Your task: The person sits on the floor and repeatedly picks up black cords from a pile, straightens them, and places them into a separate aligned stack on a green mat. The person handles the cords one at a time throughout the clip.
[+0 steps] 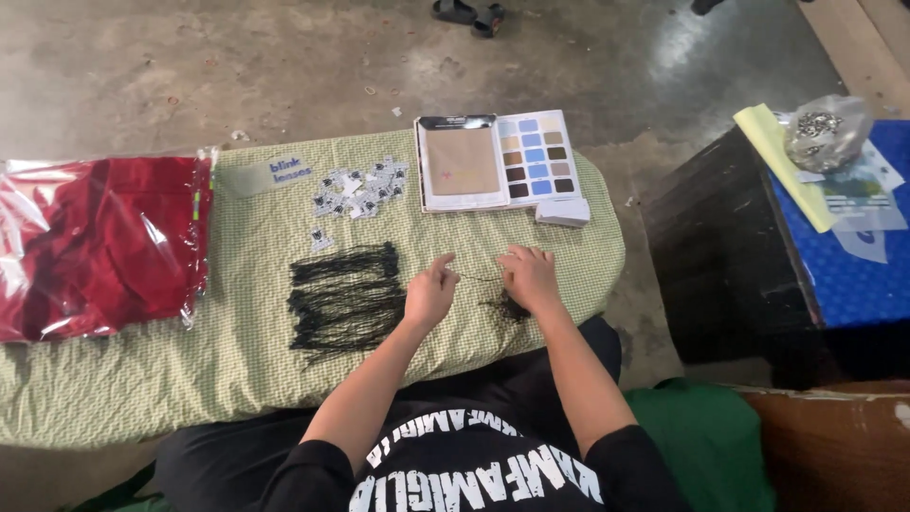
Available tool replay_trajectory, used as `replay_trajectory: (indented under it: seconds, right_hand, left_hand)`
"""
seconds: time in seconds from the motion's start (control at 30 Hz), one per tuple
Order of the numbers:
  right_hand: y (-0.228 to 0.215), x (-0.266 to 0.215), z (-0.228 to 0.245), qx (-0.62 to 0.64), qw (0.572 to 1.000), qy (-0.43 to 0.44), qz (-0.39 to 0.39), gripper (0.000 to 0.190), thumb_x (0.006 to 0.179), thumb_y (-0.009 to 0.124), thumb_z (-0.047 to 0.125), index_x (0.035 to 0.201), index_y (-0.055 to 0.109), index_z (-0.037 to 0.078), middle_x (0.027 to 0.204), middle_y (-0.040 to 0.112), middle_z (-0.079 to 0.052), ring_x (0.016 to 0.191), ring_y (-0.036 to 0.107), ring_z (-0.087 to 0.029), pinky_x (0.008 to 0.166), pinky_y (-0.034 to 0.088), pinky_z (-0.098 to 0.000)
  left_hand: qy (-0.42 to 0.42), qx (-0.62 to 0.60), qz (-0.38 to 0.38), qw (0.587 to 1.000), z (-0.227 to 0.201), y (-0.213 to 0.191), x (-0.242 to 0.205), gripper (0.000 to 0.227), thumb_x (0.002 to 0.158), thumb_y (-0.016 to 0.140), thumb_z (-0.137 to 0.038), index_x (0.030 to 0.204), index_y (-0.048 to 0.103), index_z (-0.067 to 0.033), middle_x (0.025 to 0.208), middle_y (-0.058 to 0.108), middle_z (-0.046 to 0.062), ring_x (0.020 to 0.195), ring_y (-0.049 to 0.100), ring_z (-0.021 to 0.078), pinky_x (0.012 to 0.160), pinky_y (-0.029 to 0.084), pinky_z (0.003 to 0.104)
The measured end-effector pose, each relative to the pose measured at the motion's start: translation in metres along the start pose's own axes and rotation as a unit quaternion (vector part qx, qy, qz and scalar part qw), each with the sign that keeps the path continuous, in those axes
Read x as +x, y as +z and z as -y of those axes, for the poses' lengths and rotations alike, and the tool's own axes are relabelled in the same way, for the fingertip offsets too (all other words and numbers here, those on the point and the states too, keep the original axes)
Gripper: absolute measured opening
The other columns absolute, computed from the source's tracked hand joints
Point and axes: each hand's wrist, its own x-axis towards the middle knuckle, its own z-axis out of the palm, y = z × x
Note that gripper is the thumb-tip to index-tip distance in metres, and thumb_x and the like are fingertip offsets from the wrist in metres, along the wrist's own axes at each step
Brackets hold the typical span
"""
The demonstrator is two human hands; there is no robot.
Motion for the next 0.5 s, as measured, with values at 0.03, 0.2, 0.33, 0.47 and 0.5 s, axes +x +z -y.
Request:
replay_trajectory:
  seconds: [0.03,0.2,0.33,0.47,0.5]
  right_hand:
    - [-0.021,-0.001,0.016,0.0,1.0,0.002,0.0,0.028,0.091,0.058,0.029,0.113,0.076,0.033,0.131,0.066,0.003,0.119,0.061,-0.024,0.098,0.045,-0.0434]
    - [-0.068,-0.002,0.079,0.317,0.946,-0.038,0.061,0.016,0.097,0.071,0.024,0.109,0.08,0.02,0.11,0.076,-0.007,0.104,0.069,-0.034,0.088,0.055,-0.045]
    - [-0.087,0.002,0.096,0.305,0.95,-0.047,0.038,0.012,0.098,0.072,0.024,0.104,0.081,0.02,0.096,0.077,-0.006,0.092,0.072,-0.03,0.08,0.058,-0.0412]
    - [-0.114,-0.001,0.11,0.409,0.911,-0.029,0.037,0.009,0.091,0.077,0.012,0.099,0.081,0.009,0.083,0.077,-0.013,0.079,0.075,-0.027,0.068,0.06,-0.0348]
    - [-0.12,-0.005,0.114,0.474,0.879,-0.007,0.049,0.013,0.089,0.079,0.01,0.101,0.08,0.004,0.084,0.078,-0.015,0.08,0.076,-0.024,0.069,0.061,-0.0354]
  left_hand:
    - [0.001,0.0,0.002,1.0,-0.011,-0.006,-0.001,0.047,0.105,0.055,-0.021,0.151,0.054,-0.0081,0.113,0.078,0.013,0.108,0.073,0.0318,0.096,0.057,0.047]
    - [-0.001,0.006,0.083,0.996,-0.038,-0.025,-0.004,0.063,0.105,0.046,-0.01,0.165,0.027,-0.0054,0.1,0.079,0.016,0.095,0.075,0.0338,0.086,0.059,0.045]
    - [-0.011,-0.047,0.076,0.996,-0.035,-0.043,-0.008,0.065,0.106,0.048,-0.011,0.166,0.025,-0.0046,0.1,0.078,0.018,0.093,0.074,0.0334,0.081,0.056,0.045]
    - [0.02,-0.194,0.031,0.98,-0.008,-0.032,-0.012,0.065,0.091,0.063,-0.008,0.154,0.047,-0.0017,0.14,0.063,0.026,0.136,0.054,0.0415,0.116,0.041,0.054]
    - [0.049,-0.211,0.037,0.976,0.005,-0.022,-0.011,0.061,0.087,0.068,-0.006,0.147,0.059,0.0003,0.142,0.061,0.028,0.141,0.049,0.0442,0.122,0.035,0.054]
